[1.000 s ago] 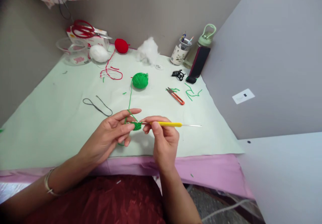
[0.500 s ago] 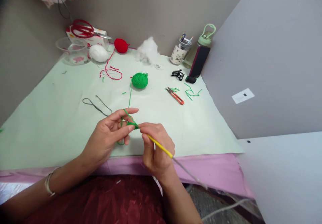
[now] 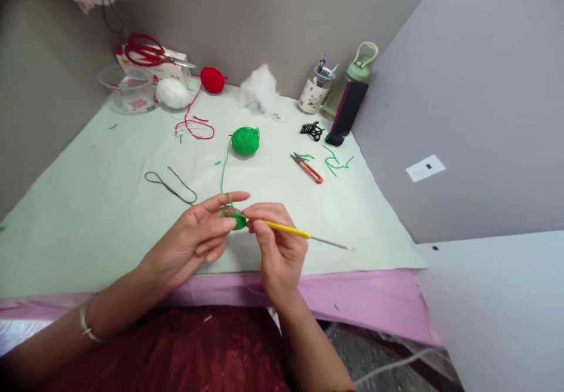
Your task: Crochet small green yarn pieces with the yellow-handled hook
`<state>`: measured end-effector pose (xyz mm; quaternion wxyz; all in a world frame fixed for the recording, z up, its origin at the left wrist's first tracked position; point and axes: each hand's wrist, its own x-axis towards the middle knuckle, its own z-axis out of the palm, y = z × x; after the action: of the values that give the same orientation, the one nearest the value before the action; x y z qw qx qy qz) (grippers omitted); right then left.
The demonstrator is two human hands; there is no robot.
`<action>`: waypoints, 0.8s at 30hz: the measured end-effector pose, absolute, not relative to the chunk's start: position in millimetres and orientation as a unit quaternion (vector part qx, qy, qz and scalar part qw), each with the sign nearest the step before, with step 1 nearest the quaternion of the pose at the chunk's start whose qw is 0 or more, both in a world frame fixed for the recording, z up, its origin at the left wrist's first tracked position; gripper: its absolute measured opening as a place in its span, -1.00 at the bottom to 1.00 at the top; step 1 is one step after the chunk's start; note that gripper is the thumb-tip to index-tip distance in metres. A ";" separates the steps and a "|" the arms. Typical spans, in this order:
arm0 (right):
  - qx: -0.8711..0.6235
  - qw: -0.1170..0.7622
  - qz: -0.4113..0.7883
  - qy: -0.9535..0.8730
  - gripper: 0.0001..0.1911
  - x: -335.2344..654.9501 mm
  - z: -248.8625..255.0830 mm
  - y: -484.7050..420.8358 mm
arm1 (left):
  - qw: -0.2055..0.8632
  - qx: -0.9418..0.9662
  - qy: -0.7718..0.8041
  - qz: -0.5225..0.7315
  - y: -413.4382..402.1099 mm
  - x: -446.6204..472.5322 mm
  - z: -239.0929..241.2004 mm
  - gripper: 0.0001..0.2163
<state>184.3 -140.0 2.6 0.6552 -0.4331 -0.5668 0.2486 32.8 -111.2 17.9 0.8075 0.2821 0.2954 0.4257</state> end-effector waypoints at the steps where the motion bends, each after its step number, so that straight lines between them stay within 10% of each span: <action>1: -0.440 0.645 0.238 -0.577 -0.81 183.7 2.2 -140.2 | 0.797 0.296 0.303 0.430 -112.5 34.3 17.9 -0.62; 8: -0.449 0.560 0.018 -0.696 -0.64 187.9 -4.1 -147.0 | 0.815 0.271 0.298 0.417 -111.7 37.2 13.9 -0.65; 24: -0.407 0.668 0.384 -0.491 -0.81 192.1 0.0 -136.6 | 0.767 0.341 0.315 0.443 -114.0 33.7 12.0 -0.72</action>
<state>192.1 -136.6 0.0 0.6679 -0.4071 -0.4907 0.3839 33.7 -114.0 12.0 0.7673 0.3406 0.3152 0.4426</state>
